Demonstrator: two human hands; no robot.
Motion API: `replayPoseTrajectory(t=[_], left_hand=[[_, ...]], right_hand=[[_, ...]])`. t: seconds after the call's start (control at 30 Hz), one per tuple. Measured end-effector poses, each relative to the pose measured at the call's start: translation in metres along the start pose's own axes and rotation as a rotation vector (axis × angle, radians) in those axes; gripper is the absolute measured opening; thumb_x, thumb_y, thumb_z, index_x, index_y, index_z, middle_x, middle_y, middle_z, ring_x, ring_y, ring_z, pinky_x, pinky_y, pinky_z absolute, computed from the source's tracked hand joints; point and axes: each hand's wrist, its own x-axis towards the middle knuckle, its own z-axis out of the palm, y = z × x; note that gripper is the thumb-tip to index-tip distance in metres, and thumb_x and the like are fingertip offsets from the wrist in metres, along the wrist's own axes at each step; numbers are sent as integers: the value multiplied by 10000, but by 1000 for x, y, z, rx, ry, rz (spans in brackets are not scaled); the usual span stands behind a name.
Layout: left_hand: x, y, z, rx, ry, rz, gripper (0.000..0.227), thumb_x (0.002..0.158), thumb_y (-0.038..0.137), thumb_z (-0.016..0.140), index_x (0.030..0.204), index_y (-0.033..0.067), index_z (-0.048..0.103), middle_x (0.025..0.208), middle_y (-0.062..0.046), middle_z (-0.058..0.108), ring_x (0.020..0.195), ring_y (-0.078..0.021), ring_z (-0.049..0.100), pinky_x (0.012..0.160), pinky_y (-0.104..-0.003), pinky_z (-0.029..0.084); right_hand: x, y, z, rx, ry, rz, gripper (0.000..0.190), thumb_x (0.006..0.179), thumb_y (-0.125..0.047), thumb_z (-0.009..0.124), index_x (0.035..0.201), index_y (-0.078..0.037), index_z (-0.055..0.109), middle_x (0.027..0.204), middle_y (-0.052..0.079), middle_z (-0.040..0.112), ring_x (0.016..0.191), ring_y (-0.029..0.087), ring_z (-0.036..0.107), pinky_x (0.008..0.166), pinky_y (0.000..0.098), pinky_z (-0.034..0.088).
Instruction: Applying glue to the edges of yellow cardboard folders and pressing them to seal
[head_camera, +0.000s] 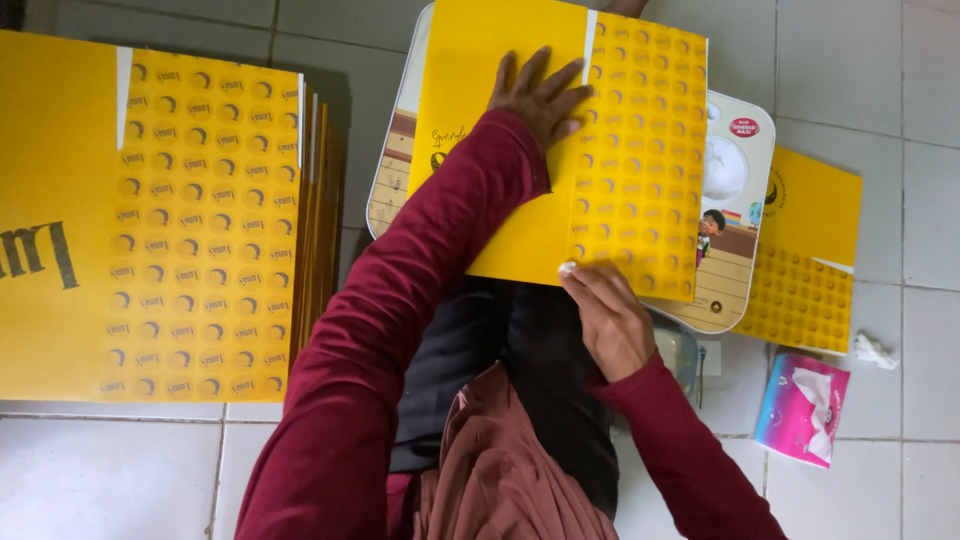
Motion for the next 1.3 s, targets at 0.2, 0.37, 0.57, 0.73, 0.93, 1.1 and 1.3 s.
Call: replayPoseTrajectory(t=[0.2, 0.37, 0.57, 0.73, 0.93, 1.1, 1.3], left_hand=[[0, -10, 10, 53, 80, 48, 547, 1045, 518, 134, 1589, 479, 182, 1690, 162, 71, 1552, -322, -1, 1206, -638, -22], [-3, -8, 4, 55, 58, 38, 546, 1048, 522, 144, 1593, 478, 159, 1693, 156, 63, 1557, -327, 0, 1210, -647, -25], [-10, 1, -11, 70, -37, 24, 570, 1047, 526, 165, 1609, 452, 104, 1700, 140, -12, 1562, -307, -61, 1215, -641, -52], [-7, -4, 5, 54, 36, 35, 572, 1054, 496, 141, 1618, 398, 149, 1697, 134, 36, 1563, -305, -22, 1215, -648, -28], [-8, -6, 12, 62, 73, 46, 561, 1048, 465, 136, 1609, 436, 138, 1699, 139, 48, 1567, -303, -12, 1215, -630, -25], [-6, -7, 17, 34, 129, 53, 551, 1061, 420, 173, 1613, 414, 163, 1698, 134, 59, 1566, -295, -8, 1215, -621, -55], [-5, -5, 12, 48, 69, 43, 562, 1061, 451, 152, 1620, 394, 143, 1700, 131, 30, 1565, -300, -46, 1213, -628, -79]], right_hand=[[13, 50, 19, -75, -81, -30, 385, 820, 217, 711, 1156, 34, 755, 1150, 183, 752, 1083, 349, 683, 1065, 469, 563], [57, 95, 39, -39, -33, -11, 380, 850, 256, 623, 1127, 47, 776, 1152, 168, 745, 1078, 334, 670, 1003, 425, 566], [102, 168, 69, -184, -46, -9, 471, 803, 259, 640, 1163, -2, 794, 1187, 132, 746, 1072, 310, 650, 967, 400, 567], [115, 196, 84, -197, -66, 45, 526, 649, 155, 842, 1129, -57, 815, 1174, 69, 712, 1097, 266, 608, 970, 333, 541], [55, 93, 44, -244, -28, 55, 355, 898, 145, 665, 1172, -41, 792, 1192, 120, 774, 1029, 298, 640, 923, 402, 546], [2, 17, 8, -206, -96, 82, 330, 992, 31, 594, 1267, -74, 742, 1278, 41, 728, 1174, 290, 628, 1152, 584, 414], [35, 88, 37, -212, -235, 145, 487, 895, 110, 677, 1352, -60, 674, 1366, 150, 692, 1318, 414, 586, 1203, 540, 391]])
